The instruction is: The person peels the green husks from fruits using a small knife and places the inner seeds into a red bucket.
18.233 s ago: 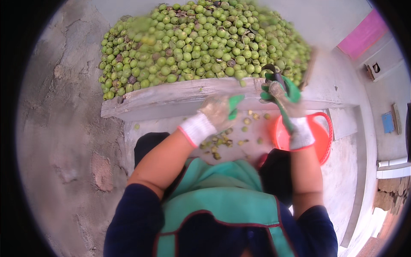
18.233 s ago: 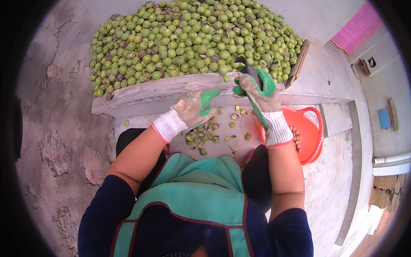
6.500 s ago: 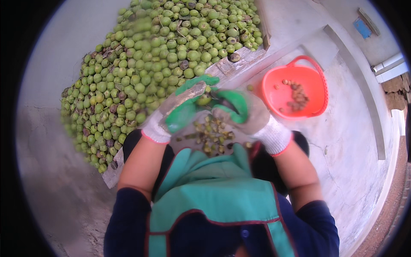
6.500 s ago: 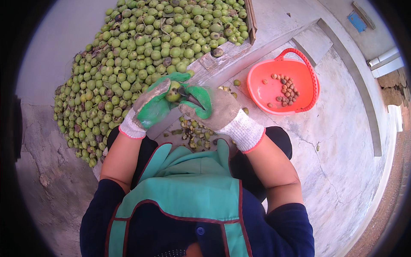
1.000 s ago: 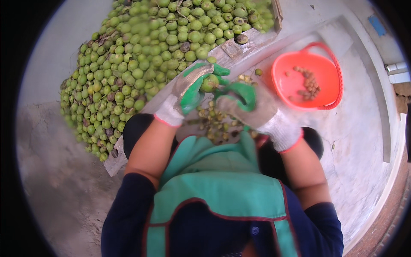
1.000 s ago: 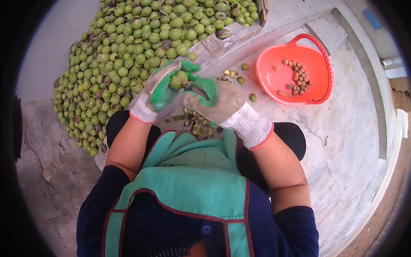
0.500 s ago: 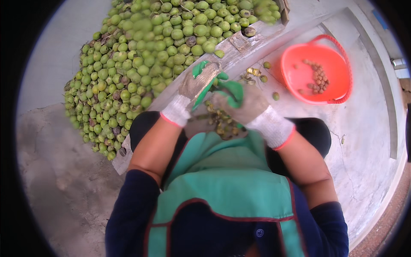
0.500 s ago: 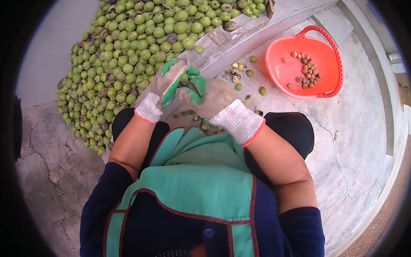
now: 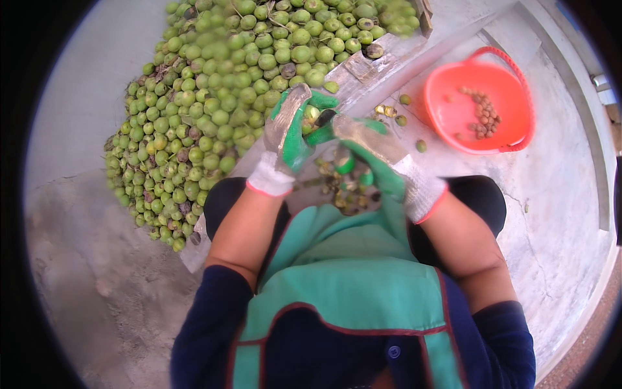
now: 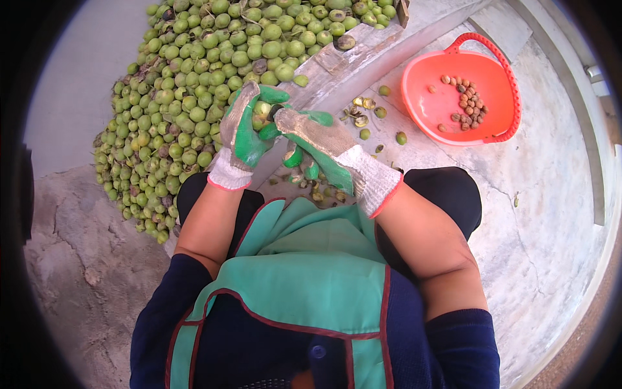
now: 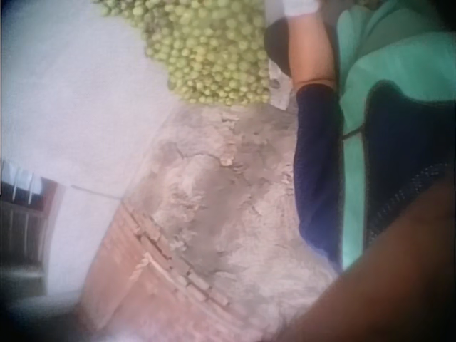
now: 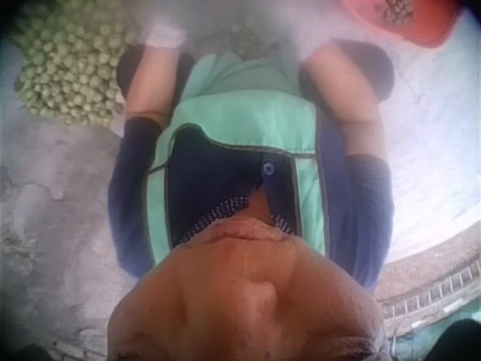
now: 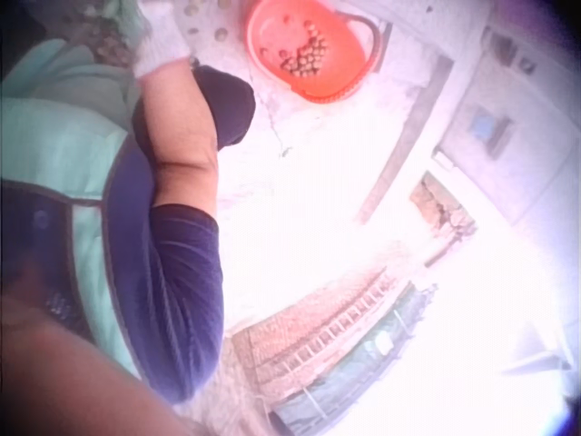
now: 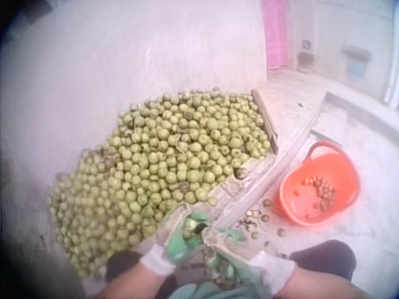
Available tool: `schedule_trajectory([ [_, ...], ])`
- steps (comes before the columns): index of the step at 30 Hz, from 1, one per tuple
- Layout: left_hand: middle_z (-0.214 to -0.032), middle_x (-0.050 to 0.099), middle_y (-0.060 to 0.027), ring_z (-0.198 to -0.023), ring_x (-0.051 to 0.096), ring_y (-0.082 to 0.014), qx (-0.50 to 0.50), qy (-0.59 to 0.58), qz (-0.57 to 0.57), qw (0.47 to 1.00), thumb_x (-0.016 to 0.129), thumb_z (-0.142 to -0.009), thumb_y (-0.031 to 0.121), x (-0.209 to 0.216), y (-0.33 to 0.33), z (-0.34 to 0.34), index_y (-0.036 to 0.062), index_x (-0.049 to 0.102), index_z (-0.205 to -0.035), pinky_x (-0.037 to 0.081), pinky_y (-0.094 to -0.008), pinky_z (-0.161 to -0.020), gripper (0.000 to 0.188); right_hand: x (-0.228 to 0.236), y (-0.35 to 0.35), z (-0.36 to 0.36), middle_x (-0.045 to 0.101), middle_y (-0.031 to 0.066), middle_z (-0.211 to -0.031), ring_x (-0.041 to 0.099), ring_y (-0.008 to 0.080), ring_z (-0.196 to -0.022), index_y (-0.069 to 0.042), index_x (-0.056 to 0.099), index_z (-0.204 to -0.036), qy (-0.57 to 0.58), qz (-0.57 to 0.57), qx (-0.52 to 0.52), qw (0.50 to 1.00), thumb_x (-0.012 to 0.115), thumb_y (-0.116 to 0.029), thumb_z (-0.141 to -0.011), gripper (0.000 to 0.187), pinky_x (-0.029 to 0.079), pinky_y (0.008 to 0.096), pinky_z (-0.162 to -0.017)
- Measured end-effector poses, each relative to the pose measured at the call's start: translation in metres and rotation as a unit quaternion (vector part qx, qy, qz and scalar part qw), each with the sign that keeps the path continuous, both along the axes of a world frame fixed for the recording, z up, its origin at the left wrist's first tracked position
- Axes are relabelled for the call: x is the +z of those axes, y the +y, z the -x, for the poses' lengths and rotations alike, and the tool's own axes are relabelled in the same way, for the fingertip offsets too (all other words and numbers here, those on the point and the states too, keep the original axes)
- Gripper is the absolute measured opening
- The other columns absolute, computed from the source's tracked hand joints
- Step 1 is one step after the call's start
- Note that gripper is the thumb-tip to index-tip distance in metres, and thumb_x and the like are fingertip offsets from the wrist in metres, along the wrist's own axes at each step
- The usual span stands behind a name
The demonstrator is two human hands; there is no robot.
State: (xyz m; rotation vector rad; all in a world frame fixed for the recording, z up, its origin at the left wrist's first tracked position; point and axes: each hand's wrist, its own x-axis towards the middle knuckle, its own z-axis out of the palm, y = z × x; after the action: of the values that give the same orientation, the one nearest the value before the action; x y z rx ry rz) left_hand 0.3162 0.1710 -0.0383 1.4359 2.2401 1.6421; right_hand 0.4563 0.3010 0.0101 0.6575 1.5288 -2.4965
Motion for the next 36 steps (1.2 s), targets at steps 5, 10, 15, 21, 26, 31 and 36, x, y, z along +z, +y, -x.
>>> schedule_trajectory([
  [5, -0.105, 0.067, -0.0162, -0.088, 0.068, -0.0248, -0.009, -0.446, -0.142, 0.884, 0.073, -0.079, 0.006, -0.008, 0.002, 0.001, 0.0000, 0.057, -0.116, 0.057, -0.0360, -0.077, 0.040, -0.002, -0.004, 0.000, 0.065, 0.0064, -0.071, 0.064, 0.0131, -0.053, -0.002, 0.062, -0.108, 0.093, -0.104, 0.020, 0.990, 0.069, -0.041, -0.088, 0.044, 0.051, 0.0257, -0.042],
  [10, -0.099, 0.067, -0.0165, -0.088, 0.067, -0.0271, -0.073, -0.608, -0.234, 0.755, 0.040, -0.102, 0.037, 0.023, -0.014, -0.002, -0.0039, 0.059, -0.113, 0.057, -0.0420, -0.082, 0.047, -0.008, -0.002, -0.002, 0.066, 0.0043, -0.080, 0.065, 0.0105, -0.059, -0.003, 0.060, -0.117, 0.114, -0.152, -0.022, 0.982, 0.066, -0.035, -0.091, 0.042, 0.050, 0.0234, -0.044],
  [15, -0.107, 0.068, -0.0139, -0.093, 0.067, -0.0231, 0.161, -0.423, -0.219, 0.864, 0.057, -0.096, 0.031, 0.072, -0.067, 0.060, -0.0030, 0.058, -0.119, 0.056, -0.0339, -0.080, 0.041, -0.021, 0.009, 0.015, 0.063, 0.0038, -0.079, 0.059, 0.0088, -0.053, -0.002, 0.062, -0.117, 0.184, -0.173, -0.054, 0.966, 0.062, -0.037, -0.094, 0.042, 0.045, 0.0202, -0.039],
  [21, -0.111, 0.067, -0.0196, -0.099, 0.065, -0.0325, 0.521, -0.047, 0.127, 0.843, 0.062, -0.089, 0.042, 0.055, -0.242, 0.114, 0.0056, 0.063, -0.117, 0.050, -0.0386, -0.085, 0.046, -0.039, -0.019, 0.028, 0.063, 0.0058, -0.074, 0.056, 0.0106, -0.047, 0.000, 0.060, -0.120, 0.079, -0.267, 0.028, 0.960, 0.055, -0.020, -0.097, 0.032, 0.044, 0.0225, -0.041],
  [26, -0.107, 0.067, -0.0232, -0.101, 0.063, -0.0397, 0.695, -0.077, 0.146, 0.700, 0.055, -0.085, 0.045, 0.027, -0.393, 0.132, 0.0097, 0.064, -0.117, 0.048, -0.0449, -0.089, 0.048, -0.071, -0.028, 0.031, 0.063, 0.0066, -0.070, 0.059, 0.0128, -0.047, 0.000, 0.061, -0.116, 0.050, -0.268, 0.063, 0.960, 0.057, -0.025, -0.097, 0.032, 0.045, 0.0232, -0.038],
  [31, -0.106, 0.065, -0.0262, -0.101, 0.062, -0.0440, 0.786, -0.066, 0.101, 0.607, 0.053, -0.084, 0.047, -0.005, -0.496, 0.162, 0.0143, 0.059, -0.126, 0.048, -0.0490, -0.090, 0.053, -0.063, -0.056, 0.055, 0.063, 0.0074, -0.073, 0.060, 0.0144, -0.047, 0.001, 0.059, -0.117, 0.012, -0.289, 0.098, 0.952, 0.060, -0.025, -0.096, 0.033, 0.047, 0.0246, -0.038],
  [36, -0.124, 0.060, -0.0159, -0.108, 0.060, -0.0352, 0.787, 0.072, 0.237, 0.566, 0.055, -0.088, 0.039, -0.069, -0.486, 0.146, 0.0178, 0.056, -0.132, 0.046, -0.0445, -0.096, 0.048, -0.092, -0.084, 0.068, 0.066, 0.0051, -0.079, 0.062, 0.0100, -0.069, 0.005, 0.063, -0.113, 0.112, -0.375, 0.111, 0.913, 0.062, -0.014, -0.090, 0.030, 0.050, 0.0238, -0.064],
])
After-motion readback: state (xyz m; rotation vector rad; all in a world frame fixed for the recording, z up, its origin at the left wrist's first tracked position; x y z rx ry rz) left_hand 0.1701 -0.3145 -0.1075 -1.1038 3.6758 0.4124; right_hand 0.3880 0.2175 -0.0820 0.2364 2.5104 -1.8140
